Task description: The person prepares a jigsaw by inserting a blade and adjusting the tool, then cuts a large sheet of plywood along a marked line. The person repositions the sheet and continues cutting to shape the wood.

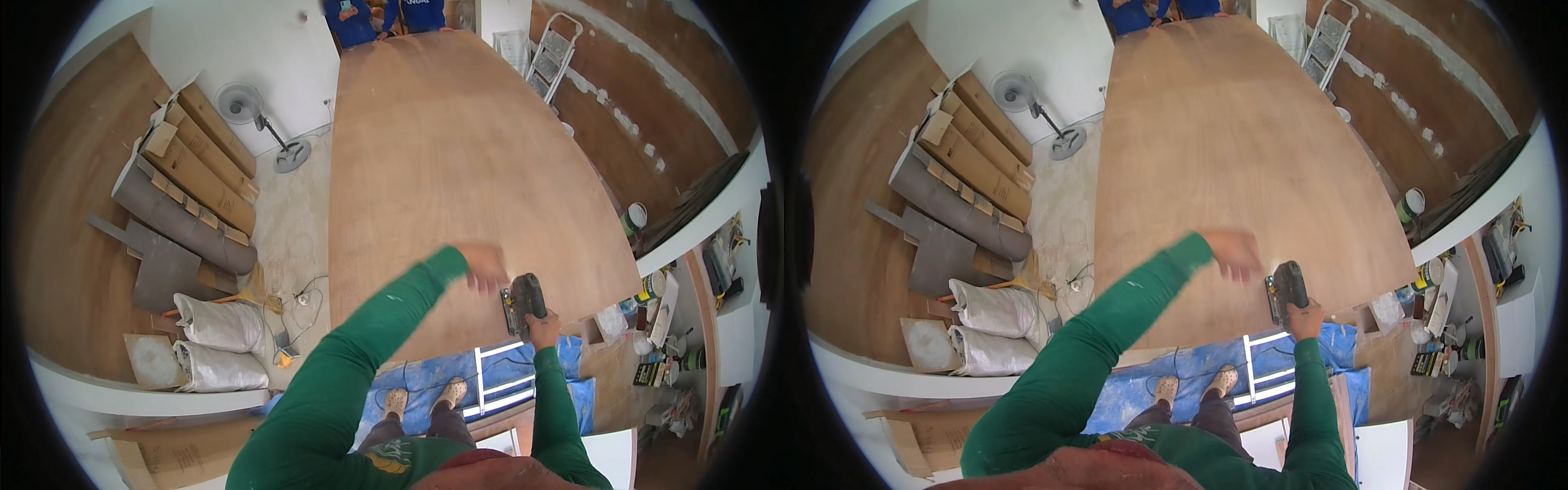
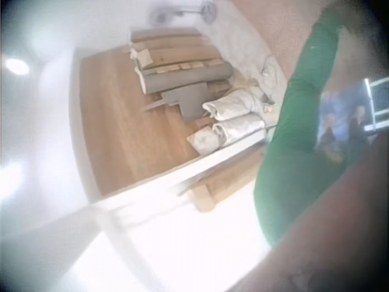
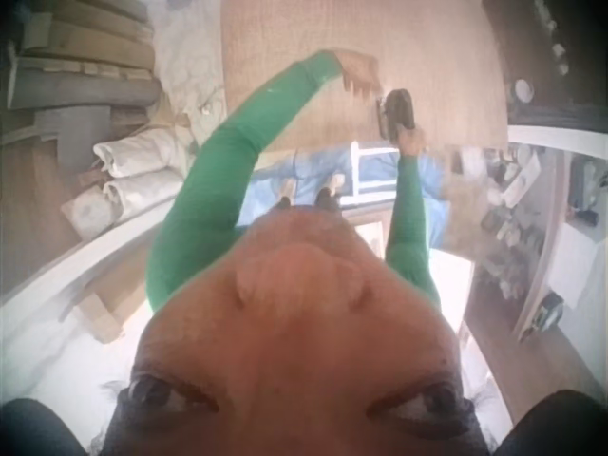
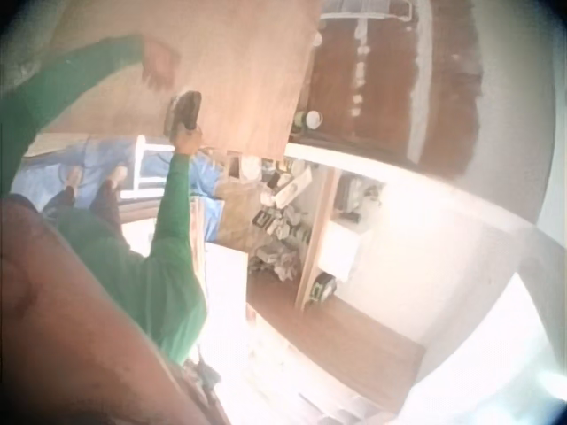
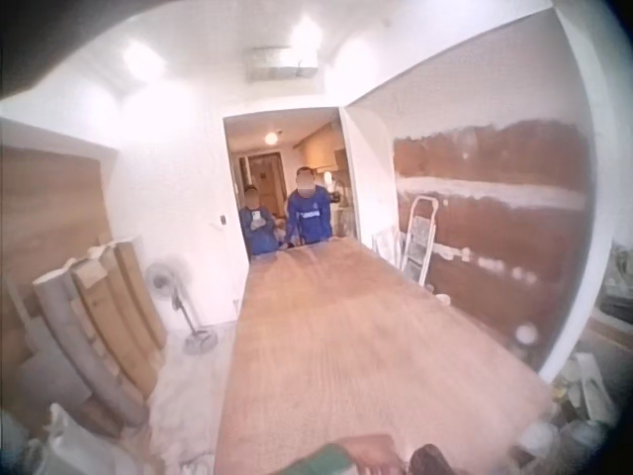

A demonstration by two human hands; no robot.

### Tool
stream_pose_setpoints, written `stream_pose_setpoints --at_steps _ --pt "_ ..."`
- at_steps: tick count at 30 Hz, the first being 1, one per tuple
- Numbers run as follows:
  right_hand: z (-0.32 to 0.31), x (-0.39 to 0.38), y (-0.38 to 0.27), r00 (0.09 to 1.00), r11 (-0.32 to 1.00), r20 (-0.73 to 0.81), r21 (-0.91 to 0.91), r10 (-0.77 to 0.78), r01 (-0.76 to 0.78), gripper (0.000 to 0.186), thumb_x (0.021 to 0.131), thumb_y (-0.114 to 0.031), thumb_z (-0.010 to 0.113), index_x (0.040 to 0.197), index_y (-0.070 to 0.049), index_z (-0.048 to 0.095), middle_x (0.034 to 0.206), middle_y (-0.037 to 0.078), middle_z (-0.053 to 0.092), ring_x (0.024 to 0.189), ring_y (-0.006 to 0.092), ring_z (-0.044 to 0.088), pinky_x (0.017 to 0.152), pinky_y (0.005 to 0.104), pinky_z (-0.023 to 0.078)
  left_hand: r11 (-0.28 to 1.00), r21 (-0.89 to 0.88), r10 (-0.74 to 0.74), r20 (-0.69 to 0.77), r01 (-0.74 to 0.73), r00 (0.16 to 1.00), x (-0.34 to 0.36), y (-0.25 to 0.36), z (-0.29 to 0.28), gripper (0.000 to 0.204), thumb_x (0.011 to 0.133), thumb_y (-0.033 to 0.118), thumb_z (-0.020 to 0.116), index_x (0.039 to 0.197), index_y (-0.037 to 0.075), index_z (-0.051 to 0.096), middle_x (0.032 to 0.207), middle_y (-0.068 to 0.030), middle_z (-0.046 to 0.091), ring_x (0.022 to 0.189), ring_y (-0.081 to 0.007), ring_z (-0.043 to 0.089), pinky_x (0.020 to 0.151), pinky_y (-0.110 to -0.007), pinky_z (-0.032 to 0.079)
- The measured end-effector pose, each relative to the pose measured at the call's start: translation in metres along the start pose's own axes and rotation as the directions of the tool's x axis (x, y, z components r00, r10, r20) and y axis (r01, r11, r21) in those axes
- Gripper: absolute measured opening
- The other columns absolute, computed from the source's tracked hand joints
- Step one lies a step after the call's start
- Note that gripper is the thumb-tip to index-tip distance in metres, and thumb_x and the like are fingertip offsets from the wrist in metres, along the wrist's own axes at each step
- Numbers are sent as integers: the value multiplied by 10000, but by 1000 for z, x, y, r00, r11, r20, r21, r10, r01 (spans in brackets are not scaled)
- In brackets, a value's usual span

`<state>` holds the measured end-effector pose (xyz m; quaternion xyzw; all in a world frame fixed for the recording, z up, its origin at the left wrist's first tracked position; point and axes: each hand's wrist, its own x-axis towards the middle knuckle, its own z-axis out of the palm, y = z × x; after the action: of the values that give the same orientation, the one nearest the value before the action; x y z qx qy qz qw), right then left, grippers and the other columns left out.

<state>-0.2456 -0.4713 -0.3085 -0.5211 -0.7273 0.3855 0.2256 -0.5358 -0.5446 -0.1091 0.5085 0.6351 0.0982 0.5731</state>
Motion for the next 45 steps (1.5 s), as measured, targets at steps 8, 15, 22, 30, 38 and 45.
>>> stream_pose_setpoints --at_steps 8,15,22,30,38,45 --pt "1 -2 3 999 1000 -37 -10 -23 22 328 717 -207 772 892 69 742 752 207 728 705 304 727 705 421 566 984 -159 107 170 -79 980 56 -123 113 421 939 383 713 1188 47 768 1036 -101 783 836 -187 727 708 -366 606" --pt "-5 -1 -10 1000 999 -17 -24 -22 22 336 711 -236 758 864 62 740 764 233 724 718 354 730 713 447 564 962 -273 -97 -350 -3 932 -5 -165 103 450 927 404 746 1145 10 767 970 -122 774 780 -198 732 724 -367 597" --pt "-3 1 -8 999 999 7 1 36 -36 331 725 -226 743 886 63 743 782 249 724 748 381 733 731 460 568 985 -161 -56 54 64 997 33 -105 142 446 914 422 745 1082 10 780 882 -104 760 757 -203 732 669 -361 584" --pt "-3 0 -6 1000 999 7 -36 -2 3 331 734 -232 750 882 64 738 807 244 733 771 395 732 744 459 567 969 206 160 -100 -137 982 22 -83 100 497 893 492 733 1034 19 791 896 -166 771 763 -304 720 733 -434 575" --pt "-2 2 -2 1000 1000 -2 -16 -23 23 315 716 -214 777 862 62 736 756 218 722 705 334 719 711 432 558 958 282 112 -218 -47 969 -3 -105 131 548 871 545 702 920 3 764 925 -236 746 865 -407 713 787 -480 550" --pt "-5 4 -4 999 1000 28 3 -27 26 311 719 -213 763 872 56 736 784 235 726 733 373 723 727 455 559 992 74 -95 -43 98 994 -2 -138 147 510 855 518 731 904 11 772 899 -211 749 801 -358 702 766 -449 547"
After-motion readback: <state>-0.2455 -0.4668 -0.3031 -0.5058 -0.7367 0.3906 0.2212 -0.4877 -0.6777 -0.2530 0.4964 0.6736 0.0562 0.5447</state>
